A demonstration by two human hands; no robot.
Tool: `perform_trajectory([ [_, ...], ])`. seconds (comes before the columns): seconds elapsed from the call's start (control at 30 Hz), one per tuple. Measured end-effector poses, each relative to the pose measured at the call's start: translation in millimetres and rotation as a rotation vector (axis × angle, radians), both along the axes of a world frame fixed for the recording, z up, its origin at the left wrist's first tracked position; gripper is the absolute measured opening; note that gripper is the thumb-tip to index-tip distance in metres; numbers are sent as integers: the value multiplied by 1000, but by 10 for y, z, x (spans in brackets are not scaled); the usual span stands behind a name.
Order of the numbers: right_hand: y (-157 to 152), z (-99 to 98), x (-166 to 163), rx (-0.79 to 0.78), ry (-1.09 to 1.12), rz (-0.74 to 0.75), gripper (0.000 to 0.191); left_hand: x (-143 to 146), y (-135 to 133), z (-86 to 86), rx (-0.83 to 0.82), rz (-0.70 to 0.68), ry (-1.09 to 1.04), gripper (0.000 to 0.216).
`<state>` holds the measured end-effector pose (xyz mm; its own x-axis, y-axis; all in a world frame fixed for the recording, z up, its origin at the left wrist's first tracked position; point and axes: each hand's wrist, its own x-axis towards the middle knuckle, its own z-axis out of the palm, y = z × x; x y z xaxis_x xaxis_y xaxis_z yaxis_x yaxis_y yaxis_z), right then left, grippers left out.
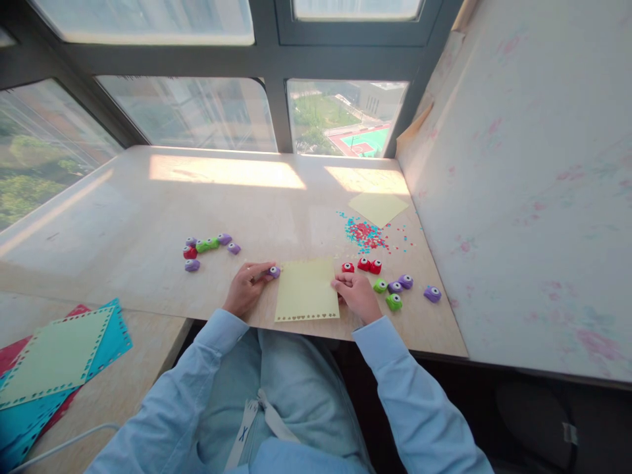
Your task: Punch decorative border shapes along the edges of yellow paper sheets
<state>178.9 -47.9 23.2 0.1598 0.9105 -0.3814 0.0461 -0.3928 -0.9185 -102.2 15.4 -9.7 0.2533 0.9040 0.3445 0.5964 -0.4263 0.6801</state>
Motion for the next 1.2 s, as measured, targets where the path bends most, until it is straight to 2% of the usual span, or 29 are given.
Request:
perform_trajectory([
  [0.4, -16, -9, 8, -3, -3, -16, 22, -3, -12, -7, -5, 11, -23, 26],
  [1.2, -14, 19, -2, -24, 12, -39, 20, -9, -23, -4, -11, 6, -23, 28],
])
